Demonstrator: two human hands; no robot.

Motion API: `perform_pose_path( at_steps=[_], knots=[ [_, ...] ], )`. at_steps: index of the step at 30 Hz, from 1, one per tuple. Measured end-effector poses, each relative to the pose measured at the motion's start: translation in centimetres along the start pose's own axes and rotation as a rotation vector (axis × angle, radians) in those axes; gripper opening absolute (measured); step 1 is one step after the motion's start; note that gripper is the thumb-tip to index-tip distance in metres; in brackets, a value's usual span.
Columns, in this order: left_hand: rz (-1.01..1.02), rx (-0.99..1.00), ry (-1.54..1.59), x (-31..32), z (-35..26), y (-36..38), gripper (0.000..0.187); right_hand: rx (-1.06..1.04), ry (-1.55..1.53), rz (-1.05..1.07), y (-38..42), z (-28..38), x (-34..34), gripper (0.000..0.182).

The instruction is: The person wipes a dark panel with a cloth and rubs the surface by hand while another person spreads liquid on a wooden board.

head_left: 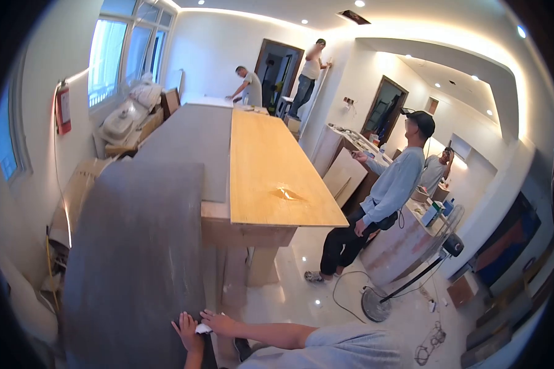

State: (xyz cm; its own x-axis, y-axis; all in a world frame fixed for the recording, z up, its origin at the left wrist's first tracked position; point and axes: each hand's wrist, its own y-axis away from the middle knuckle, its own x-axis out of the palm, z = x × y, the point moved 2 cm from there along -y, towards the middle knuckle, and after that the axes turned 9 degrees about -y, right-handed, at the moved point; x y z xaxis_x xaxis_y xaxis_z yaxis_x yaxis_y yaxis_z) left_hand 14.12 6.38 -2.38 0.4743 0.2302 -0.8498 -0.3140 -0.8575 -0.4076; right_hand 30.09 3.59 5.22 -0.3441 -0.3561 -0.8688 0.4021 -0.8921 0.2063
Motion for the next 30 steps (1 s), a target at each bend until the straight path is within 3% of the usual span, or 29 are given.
perform_pose_path(
  at_steps=[3, 4, 5, 6, 7, 8, 10, 12, 16, 21, 23, 27, 30],
  knots=[
    [-0.070, 0.047, -0.048, 0.7, 0.3, 0.1, 0.042, -0.019, 0.200, 0.074, -0.8, -0.7, 0.7, 0.051],
    [-0.079, 0.064, -0.104, 0.3, -0.1, -0.6, 0.043, 0.037, 0.041, 0.035, -0.3, -0.2, -0.5, 0.051],
    [0.022, -0.004, -0.069, 1.3, -0.1, -0.5, 0.047, 0.078, 0.096, -0.029, -0.7, -2.1, 2.3, 0.051],
    [-0.111, 0.168, -0.195, -2.2, -2.3, -2.3, 0.052, 0.083, -0.081, -0.067, -0.8, -3.4, 2.7, 0.052],
    [-0.291, 0.236, -0.221, -2.9, -2.4, -3.2, 0.060, 0.131, 0.077, -0.061, -0.6, -2.7, 1.2, 0.051],
    [-0.021, -0.035, 0.044, -3.8, -2.3, -3.7, 0.063, 0.011, 0.128, -0.357, 0.0, -2.4, -0.1, 0.050],
    [-0.058, -0.197, -0.046, -5.0, -2.5, -3.0, 0.065, -0.169, -0.128, -0.133, -0.5, -2.4, -1.0, 0.049],
    [0.055, -0.295, -0.162, -2.9, -2.3, -1.9, 0.071, -0.359, -0.008, -0.133, -0.2, -2.6, -1.0, 0.050],
    [0.058, -0.310, -0.176, -2.8, -1.9, -2.0, 0.070, -0.493, 0.083, -0.081, -1.3, -3.0, -2.1, 0.054],
    [-0.009, -0.164, -0.268, -3.2, -2.5, -1.3, 0.052, -0.608, 0.061, -0.020, -1.3, -4.3, -3.4, 0.043],
    [-0.087, -0.139, -0.225, -3.7, -3.0, -1.6, 0.040, -0.610, -0.016, -0.025, -1.2, -5.4, -3.3, 0.043],
    [-0.090, -0.236, -0.217, -3.3, -5.0, -1.9, 0.033, -0.560, -0.083, -0.054, -0.9, -5.7, -3.5, 0.044],
    [0.022, -0.240, -0.133, -4.6, -7.3, -1.8, 0.047, -0.307, -0.200, 0.057, 0.1, -4.5, -4.0, 0.054]
  ],
)
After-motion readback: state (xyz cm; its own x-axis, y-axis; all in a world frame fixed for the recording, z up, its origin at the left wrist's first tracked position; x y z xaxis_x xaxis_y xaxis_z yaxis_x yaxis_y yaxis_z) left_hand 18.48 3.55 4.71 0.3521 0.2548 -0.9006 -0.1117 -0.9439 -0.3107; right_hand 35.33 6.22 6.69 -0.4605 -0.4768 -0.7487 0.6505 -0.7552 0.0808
